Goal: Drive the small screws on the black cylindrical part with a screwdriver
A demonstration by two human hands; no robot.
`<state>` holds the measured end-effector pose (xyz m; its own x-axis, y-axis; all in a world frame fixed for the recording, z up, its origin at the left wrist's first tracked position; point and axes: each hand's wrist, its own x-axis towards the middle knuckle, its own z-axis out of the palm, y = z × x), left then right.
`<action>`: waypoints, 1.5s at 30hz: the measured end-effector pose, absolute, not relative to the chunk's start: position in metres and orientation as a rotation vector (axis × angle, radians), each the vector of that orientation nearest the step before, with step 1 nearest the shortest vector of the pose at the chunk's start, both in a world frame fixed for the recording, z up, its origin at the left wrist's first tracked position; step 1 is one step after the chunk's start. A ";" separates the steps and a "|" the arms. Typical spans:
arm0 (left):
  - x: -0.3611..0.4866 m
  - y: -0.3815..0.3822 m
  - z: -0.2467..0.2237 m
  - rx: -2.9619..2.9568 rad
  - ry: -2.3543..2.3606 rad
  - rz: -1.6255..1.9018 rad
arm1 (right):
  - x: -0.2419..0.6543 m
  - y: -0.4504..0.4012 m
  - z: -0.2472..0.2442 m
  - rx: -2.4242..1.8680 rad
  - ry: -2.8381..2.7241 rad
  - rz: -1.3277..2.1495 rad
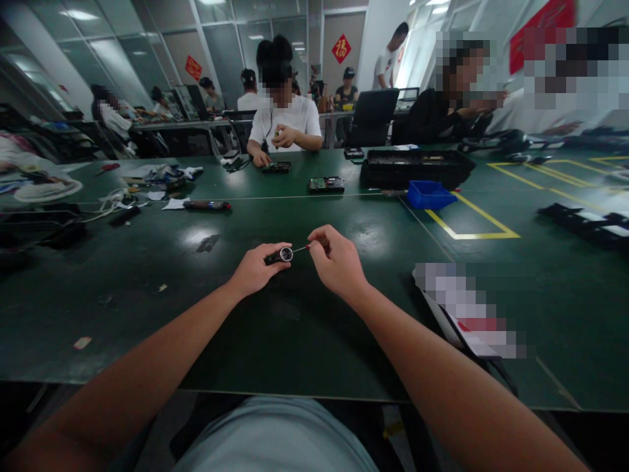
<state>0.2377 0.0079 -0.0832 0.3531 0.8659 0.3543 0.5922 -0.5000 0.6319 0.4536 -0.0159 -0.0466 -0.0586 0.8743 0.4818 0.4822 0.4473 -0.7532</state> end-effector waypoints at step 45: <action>0.239 0.009 -0.079 2.313 1.271 0.954 | 0.455 0.007 -0.062 -1.034 -1.085 1.014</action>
<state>0.2392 0.0094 -0.0789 0.3764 0.8378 0.3956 0.6141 -0.5453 0.5706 0.4551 0.0075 -0.0621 0.1670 0.9681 0.1865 -0.1213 0.2079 -0.9706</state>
